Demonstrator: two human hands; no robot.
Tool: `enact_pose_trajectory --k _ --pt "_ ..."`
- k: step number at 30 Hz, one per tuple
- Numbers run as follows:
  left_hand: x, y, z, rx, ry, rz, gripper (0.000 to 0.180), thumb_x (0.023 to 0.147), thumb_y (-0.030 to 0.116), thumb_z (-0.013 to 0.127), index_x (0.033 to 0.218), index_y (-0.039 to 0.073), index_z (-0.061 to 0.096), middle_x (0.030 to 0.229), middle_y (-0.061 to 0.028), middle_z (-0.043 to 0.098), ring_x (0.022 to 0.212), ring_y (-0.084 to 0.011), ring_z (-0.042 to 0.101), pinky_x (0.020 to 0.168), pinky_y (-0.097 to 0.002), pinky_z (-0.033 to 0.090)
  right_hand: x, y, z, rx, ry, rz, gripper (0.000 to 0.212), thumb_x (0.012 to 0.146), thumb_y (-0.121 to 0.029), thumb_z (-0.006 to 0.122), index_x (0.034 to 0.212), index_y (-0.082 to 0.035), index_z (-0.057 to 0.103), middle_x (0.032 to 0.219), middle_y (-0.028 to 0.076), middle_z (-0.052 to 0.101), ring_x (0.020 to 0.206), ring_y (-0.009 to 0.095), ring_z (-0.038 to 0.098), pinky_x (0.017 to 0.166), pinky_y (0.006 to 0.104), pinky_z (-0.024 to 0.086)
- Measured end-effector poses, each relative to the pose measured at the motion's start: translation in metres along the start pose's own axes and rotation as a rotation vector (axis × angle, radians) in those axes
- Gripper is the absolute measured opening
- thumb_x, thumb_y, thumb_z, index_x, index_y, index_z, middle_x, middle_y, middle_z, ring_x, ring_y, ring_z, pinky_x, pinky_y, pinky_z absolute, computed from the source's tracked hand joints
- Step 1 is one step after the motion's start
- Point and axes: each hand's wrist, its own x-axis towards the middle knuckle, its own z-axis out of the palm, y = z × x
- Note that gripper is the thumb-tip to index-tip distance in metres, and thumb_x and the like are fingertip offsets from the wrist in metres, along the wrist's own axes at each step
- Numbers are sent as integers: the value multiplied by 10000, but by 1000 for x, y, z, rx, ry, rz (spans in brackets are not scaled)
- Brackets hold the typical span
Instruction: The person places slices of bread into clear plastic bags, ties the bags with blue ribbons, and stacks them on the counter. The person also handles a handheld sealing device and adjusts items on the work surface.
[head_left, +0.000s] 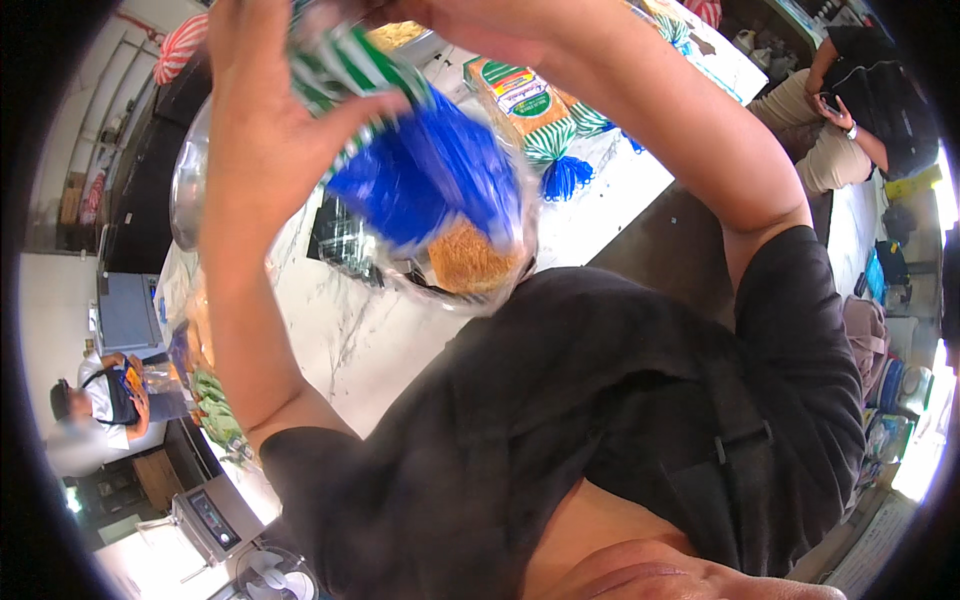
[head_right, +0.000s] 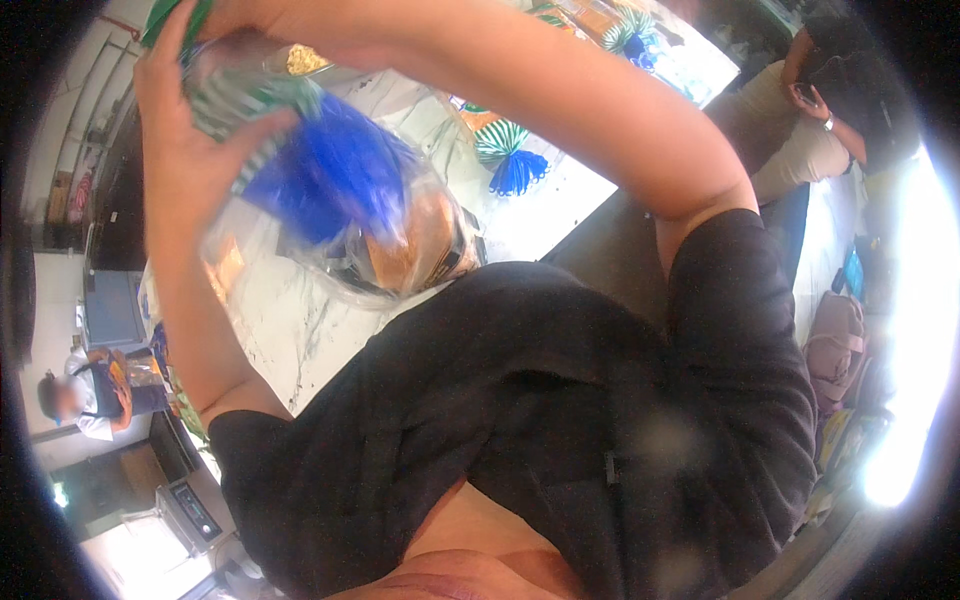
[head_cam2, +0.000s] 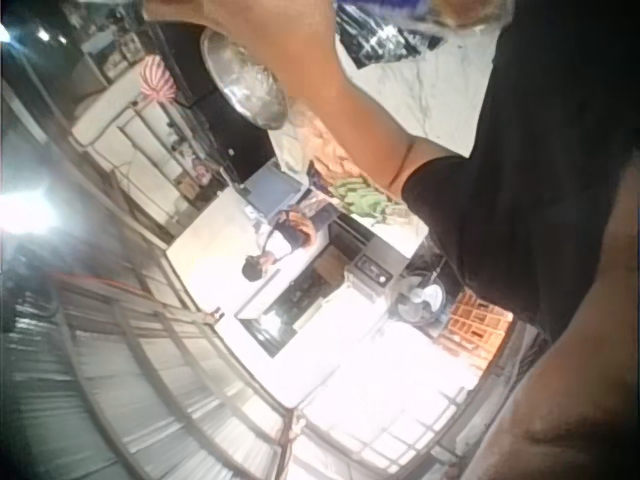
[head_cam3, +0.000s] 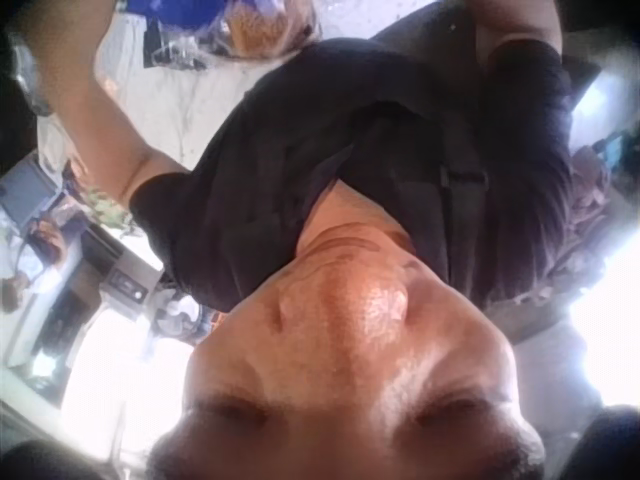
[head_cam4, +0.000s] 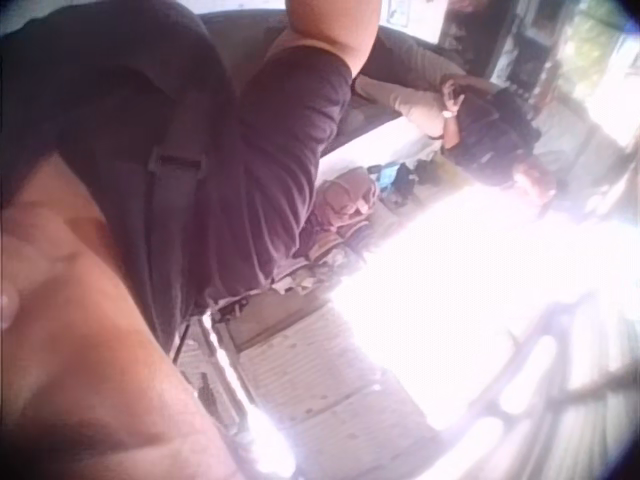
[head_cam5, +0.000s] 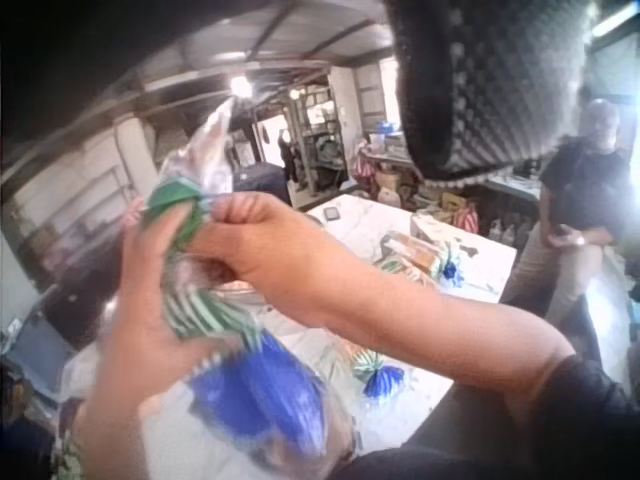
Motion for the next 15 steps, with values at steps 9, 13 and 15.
enact_pose_trajectory --k 9,13,15 --pt "-37 -117 69 -268 494 -345 751 702 -49 708 1381 8 392 1334 -163 481 1227 -270 470 1072 -340 314 -58 15 -31 -1093 -168 -357 270 833 -138 722 1064 -16 658 1065 142 660 1046 291 625 920 364 485" --pt "-98 -160 155 -380 270 -563 798 757 32 711 1432 4 286 1410 -170 379 1289 -288 406 1102 -381 283 -108 57 -84 -1256 -36 115 242 819 -176 690 1010 -29 662 1014 130 674 938 298 649 829 385 511" --pt "-132 -168 211 -422 190 -550 809 739 -38 700 1436 50 298 1402 -160 407 1281 -289 428 1094 -362 304 -138 87 -116 -1222 71 300 257 824 -188 683 1023 -27 659 984 135 681 905 295 658 803 382 519"
